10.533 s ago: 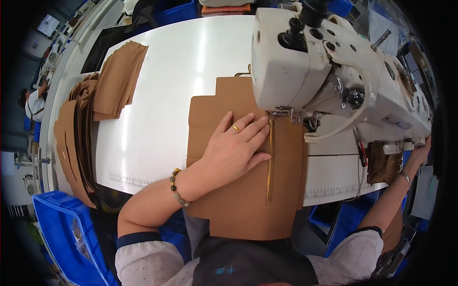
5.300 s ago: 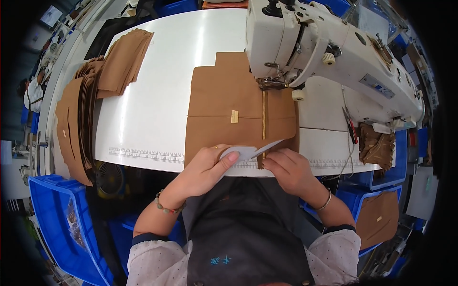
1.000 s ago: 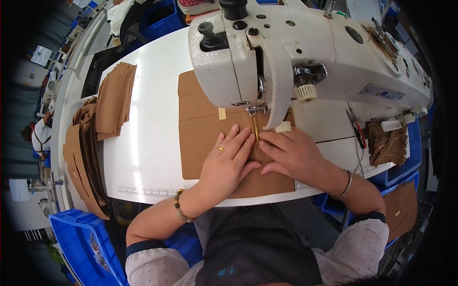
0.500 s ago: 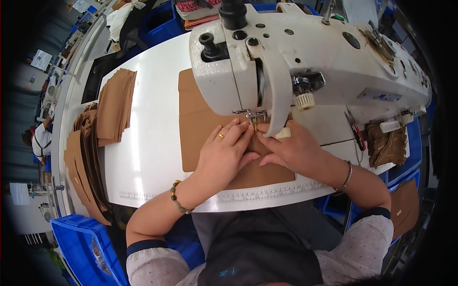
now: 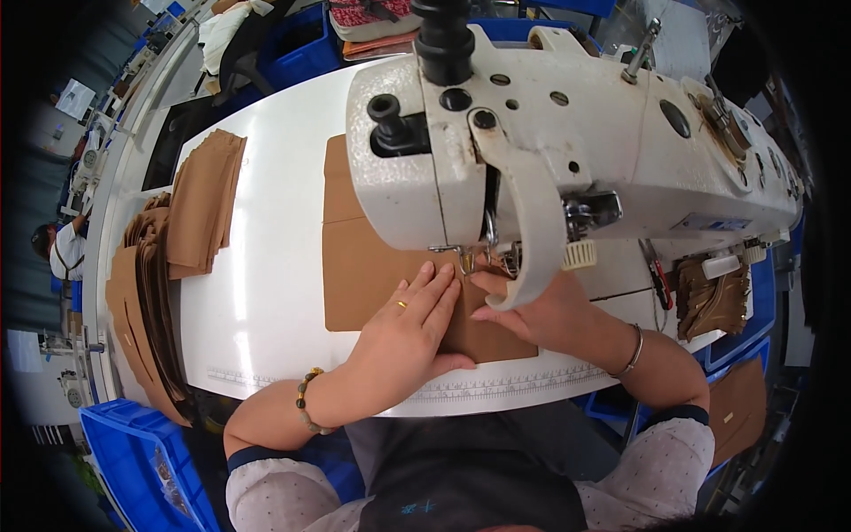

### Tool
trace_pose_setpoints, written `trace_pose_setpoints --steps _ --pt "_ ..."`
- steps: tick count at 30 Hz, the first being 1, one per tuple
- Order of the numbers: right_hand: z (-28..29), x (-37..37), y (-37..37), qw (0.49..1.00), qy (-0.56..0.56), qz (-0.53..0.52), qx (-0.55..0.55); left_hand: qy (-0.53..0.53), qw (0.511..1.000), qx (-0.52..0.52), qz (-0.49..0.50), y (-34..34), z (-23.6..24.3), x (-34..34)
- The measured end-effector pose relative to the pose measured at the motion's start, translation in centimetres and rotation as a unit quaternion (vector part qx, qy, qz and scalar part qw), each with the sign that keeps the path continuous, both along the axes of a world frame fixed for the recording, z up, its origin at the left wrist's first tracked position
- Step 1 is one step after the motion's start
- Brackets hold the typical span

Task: Sewing a zipper and components onto a leather bag panel using an industrial sewing machine.

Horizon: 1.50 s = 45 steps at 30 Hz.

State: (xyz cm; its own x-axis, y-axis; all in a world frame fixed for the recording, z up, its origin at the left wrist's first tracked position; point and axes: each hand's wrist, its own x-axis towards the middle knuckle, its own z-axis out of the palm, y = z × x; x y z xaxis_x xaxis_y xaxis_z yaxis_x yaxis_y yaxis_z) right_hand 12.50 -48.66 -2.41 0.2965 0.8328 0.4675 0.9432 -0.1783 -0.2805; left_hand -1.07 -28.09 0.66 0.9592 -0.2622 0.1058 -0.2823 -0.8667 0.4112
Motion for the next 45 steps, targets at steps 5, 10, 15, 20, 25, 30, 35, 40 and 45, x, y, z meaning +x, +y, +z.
trace_pose_setpoints --steps 5,10,15,20,25,30,35,40,45 --pt "0.3 0.0 0.1 0.999 0.041 0.002 0.001 0.001 1.0 -0.002 -0.009 -0.2 0.3 -0.1" --pt "0.5 -0.1 0.2 1.0 0.022 0.011 -0.018 0.001 1.0 -0.003 -0.009 -0.3 0.0 -0.2" --pt "0.6 -0.1 0.3 0.999 0.026 0.014 -0.027 0.008 1.0 0.015 -0.012 -0.5 0.1 -0.3" --pt "0.5 -0.2 0.3 0.999 0.033 0.026 -0.009 0.0 0.999 0.043 -0.027 -0.4 0.3 0.2" --pt "0.4 -0.2 0.3 0.999 0.032 0.026 -0.015 -0.008 0.998 0.037 -0.041 0.0 0.4 0.6" --pt "0.3 -0.2 0.3 0.999 0.018 0.027 -0.011 -0.01 0.999 0.029 -0.041 0.0 0.2 0.7" --pt "0.1 -0.1 0.2 1.0 0.009 0.012 -0.014 -0.03 0.998 0.042 -0.034 0.5 0.2 1.7" --pt "0.1 -0.2 0.4 1.0 -0.013 0.002 -0.017 -0.004 0.998 0.059 -0.016 0.8 0.5 2.1" --pt "0.5 0.1 0.1 1.0 -0.026 0.001 0.01 -0.017 0.997 0.069 0.004 0.7 0.0 2.2"
